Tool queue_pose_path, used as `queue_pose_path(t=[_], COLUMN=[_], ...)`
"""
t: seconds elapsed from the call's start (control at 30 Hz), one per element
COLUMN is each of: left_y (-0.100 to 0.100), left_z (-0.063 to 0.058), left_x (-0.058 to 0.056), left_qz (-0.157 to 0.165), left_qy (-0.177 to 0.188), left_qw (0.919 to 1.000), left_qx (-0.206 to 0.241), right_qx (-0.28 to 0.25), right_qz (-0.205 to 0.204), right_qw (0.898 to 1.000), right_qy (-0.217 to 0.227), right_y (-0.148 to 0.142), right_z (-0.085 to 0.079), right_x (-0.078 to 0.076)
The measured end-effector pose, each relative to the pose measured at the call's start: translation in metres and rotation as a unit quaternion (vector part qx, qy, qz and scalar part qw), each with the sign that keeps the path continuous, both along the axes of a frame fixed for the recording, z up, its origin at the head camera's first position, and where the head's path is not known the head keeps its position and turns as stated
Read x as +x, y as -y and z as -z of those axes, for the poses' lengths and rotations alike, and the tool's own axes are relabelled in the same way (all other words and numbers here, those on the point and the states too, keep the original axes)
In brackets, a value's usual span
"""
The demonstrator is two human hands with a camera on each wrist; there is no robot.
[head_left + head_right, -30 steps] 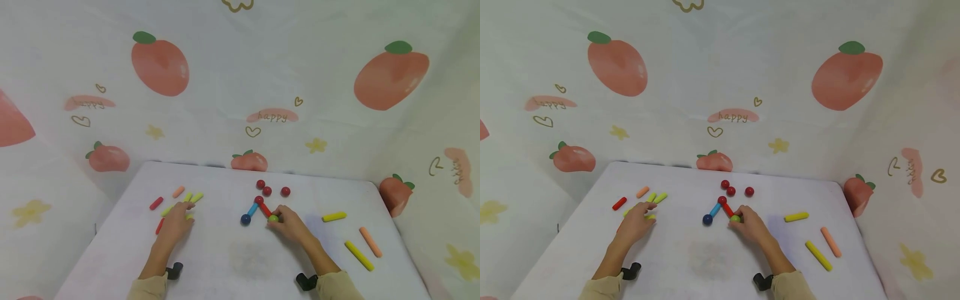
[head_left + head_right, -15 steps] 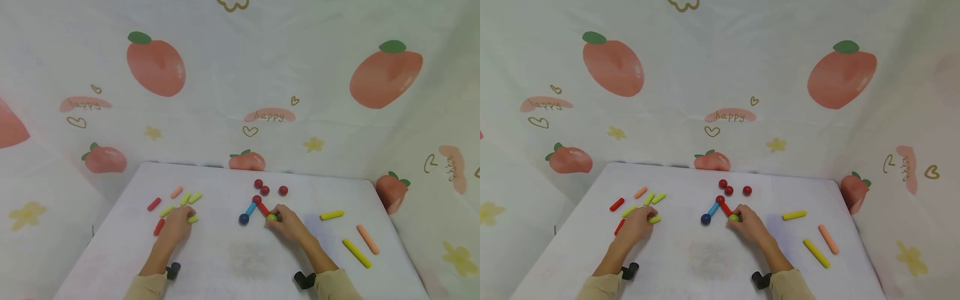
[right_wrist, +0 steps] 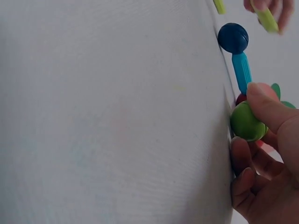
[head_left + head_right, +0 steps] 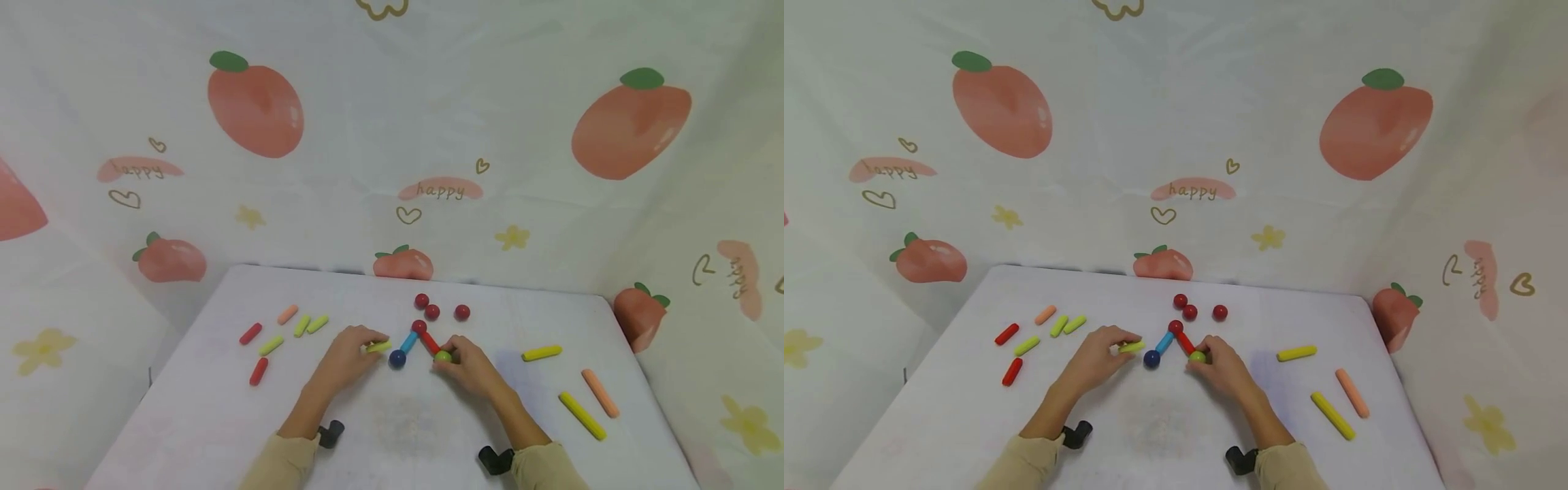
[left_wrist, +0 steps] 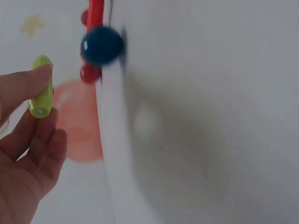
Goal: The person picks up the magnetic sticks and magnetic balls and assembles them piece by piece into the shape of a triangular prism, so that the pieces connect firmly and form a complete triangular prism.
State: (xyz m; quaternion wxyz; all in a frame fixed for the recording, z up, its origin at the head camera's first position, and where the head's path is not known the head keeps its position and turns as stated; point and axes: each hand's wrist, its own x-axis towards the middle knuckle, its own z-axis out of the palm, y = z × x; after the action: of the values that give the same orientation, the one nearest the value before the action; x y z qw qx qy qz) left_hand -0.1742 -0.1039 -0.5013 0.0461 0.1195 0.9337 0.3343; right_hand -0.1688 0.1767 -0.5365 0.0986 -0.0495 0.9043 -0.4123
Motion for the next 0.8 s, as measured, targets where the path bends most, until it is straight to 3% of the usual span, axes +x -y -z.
queue_pose_path(t=[0.13,0.3,0.4,0.63,0.8], left_y=[-0.035,-0.065,-0.074,-0.082,-0.088], left_z=[-0.001,0.001,0.002,0.007,0.01], left_x=[-0.005,-0.01,-0.01,-0.009,-0.01], left_qz=[0.015,0.061,0.07,0.072,0.064], left_qy=[0.009,-0.058,-0.08,-0.075,-0.075], left_qw=[0.9996,0.9946,0.9896,0.9896,0.9891], left_qx=[0.022,-0.061,-0.096,-0.1,-0.109], right_qx=[-0.006,-0.003,0.013,0.04,0.041], right_qz=[-0.003,-0.002,-0.011,-0.039,-0.038], right_qw=[1.0,1.0,1.0,0.997,0.998], right_qy=[-0.011,-0.014,-0.019,-0.046,-0.04], right_y=[0.0,0.0,0.001,-0.004,-0.004], right_z=[0.0,-0.001,-0.001,0.001,0.0], right_x=[0.001,0.001,0.001,0.002,0.002])
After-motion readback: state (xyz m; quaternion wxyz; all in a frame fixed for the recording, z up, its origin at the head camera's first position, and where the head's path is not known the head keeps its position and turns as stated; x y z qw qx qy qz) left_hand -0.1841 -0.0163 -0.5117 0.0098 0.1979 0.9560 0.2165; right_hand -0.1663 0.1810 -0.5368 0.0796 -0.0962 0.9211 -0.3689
